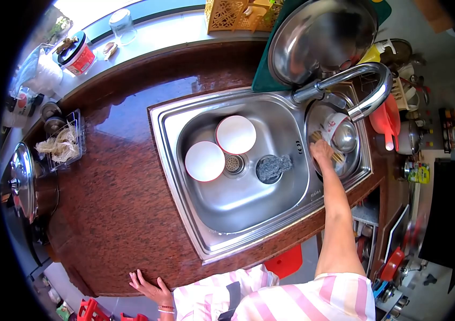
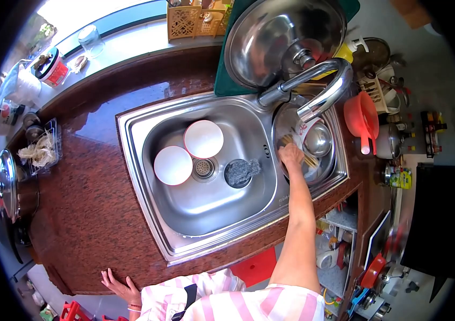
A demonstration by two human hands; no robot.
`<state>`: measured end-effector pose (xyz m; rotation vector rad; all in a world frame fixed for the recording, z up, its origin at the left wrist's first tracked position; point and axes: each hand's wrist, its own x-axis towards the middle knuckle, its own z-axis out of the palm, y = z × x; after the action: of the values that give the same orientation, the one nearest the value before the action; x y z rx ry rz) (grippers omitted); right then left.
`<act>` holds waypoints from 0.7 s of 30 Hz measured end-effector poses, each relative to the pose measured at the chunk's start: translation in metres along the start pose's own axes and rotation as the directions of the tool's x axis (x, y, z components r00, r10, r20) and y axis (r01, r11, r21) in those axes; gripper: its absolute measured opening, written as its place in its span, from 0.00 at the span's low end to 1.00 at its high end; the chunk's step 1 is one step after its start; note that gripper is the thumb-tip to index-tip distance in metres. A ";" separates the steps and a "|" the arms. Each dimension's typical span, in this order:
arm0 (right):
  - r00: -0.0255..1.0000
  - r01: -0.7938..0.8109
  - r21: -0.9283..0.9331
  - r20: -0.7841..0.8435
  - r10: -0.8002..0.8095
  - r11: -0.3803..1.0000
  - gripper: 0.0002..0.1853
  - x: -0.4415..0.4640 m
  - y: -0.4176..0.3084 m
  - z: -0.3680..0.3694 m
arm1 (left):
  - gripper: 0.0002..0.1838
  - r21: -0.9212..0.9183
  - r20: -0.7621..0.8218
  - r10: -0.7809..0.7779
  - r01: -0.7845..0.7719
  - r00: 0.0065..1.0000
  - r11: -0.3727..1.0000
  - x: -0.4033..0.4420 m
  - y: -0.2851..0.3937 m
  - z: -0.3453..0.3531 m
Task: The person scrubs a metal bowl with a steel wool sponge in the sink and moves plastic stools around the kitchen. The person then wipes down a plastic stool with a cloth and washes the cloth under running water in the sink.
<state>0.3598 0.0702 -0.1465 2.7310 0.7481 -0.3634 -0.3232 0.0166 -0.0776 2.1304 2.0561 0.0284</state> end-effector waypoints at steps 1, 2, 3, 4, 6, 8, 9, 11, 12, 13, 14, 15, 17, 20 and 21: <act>1.000 0.006 0.004 -0.013 -0.006 1.000 0.22 0.000 0.001 0.001 | 0.33 -0.005 -0.005 -0.001 0.001 1.000 1.000 0.000 0.000 0.000; 1.000 0.012 0.008 -0.026 -0.012 1.000 0.22 0.001 0.001 0.002 | 0.33 -0.004 -0.010 -0.003 0.003 1.000 1.000 -0.001 0.000 0.001; 0.998 0.045 -0.005 -0.045 -0.045 0.999 0.22 0.001 0.002 0.005 | 0.33 -0.004 -0.016 -0.006 0.006 1.000 1.000 -0.001 -0.001 0.002; 0.995 0.077 -0.020 -0.063 -0.078 0.997 0.22 0.001 0.002 0.007 | 0.33 -0.003 -0.021 -0.009 0.009 1.000 1.000 -0.001 -0.001 0.003; 0.995 0.079 -0.020 -0.067 -0.080 0.997 0.22 0.001 0.002 0.007 | 0.33 0.003 -0.032 -0.011 0.011 0.999 1.000 -0.002 0.000 0.003; 0.999 0.023 0.012 -0.040 -0.023 1.000 0.22 0.001 -0.002 0.001 | 0.33 0.006 -0.037 -0.002 0.002 0.999 1.000 -0.001 0.000 0.003; 0.998 0.003 0.032 -0.059 -0.001 0.999 0.22 -0.003 -0.002 -0.005 | 0.33 0.006 -0.039 0.006 -0.006 0.999 1.000 -0.001 0.001 0.002; 0.995 -0.025 0.076 -0.093 0.032 0.997 0.21 -0.013 -0.006 -0.016 | 0.32 0.001 -0.045 0.010 -0.010 0.999 1.000 -0.002 0.003 -0.001; 0.994 -0.022 0.087 -0.108 0.031 0.996 0.20 -0.012 -0.005 -0.013 | 0.32 -0.005 -0.048 0.011 -0.011 0.999 1.000 -0.001 0.003 -0.001; 0.992 -0.021 0.099 -0.124 0.034 0.995 0.19 -0.010 0.000 -0.009 | 0.32 -0.013 -0.051 0.014 -0.014 0.999 1.000 -0.001 0.003 -0.001; 0.989 -0.025 0.110 -0.141 0.040 0.994 0.19 -0.010 0.003 -0.010 | 0.32 -0.017 -0.063 0.019 -0.020 0.998 1.000 -0.001 0.003 -0.001; 0.989 -0.020 0.138 -0.145 0.040 0.990 0.19 -0.010 0.006 -0.012 | 0.33 -0.021 -0.074 0.017 -0.018 0.997 1.000 -0.002 0.003 0.000; 0.986 -0.025 0.197 -0.157 0.057 0.980 0.18 -0.014 0.015 -0.020 | 0.33 -0.034 -0.095 0.027 -0.031 0.995 0.999 -0.002 0.001 0.001; 0.914 0.245 0.270 -0.385 -0.129 0.931 0.16 -0.024 0.036 -0.038 | 0.33 -0.046 -0.137 0.049 -0.055 0.989 0.997 -0.002 0.001 0.003; 0.866 0.354 0.295 -0.462 -0.192 0.887 0.17 -0.024 0.045 -0.047 | 0.33 -0.044 -0.140 0.057 -0.064 0.988 0.997 -0.003 0.001 0.003</act>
<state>0.3717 0.0378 -0.0859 3.1062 1.3227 0.0500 -0.3223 0.0129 -0.0800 2.2187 2.0404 0.2393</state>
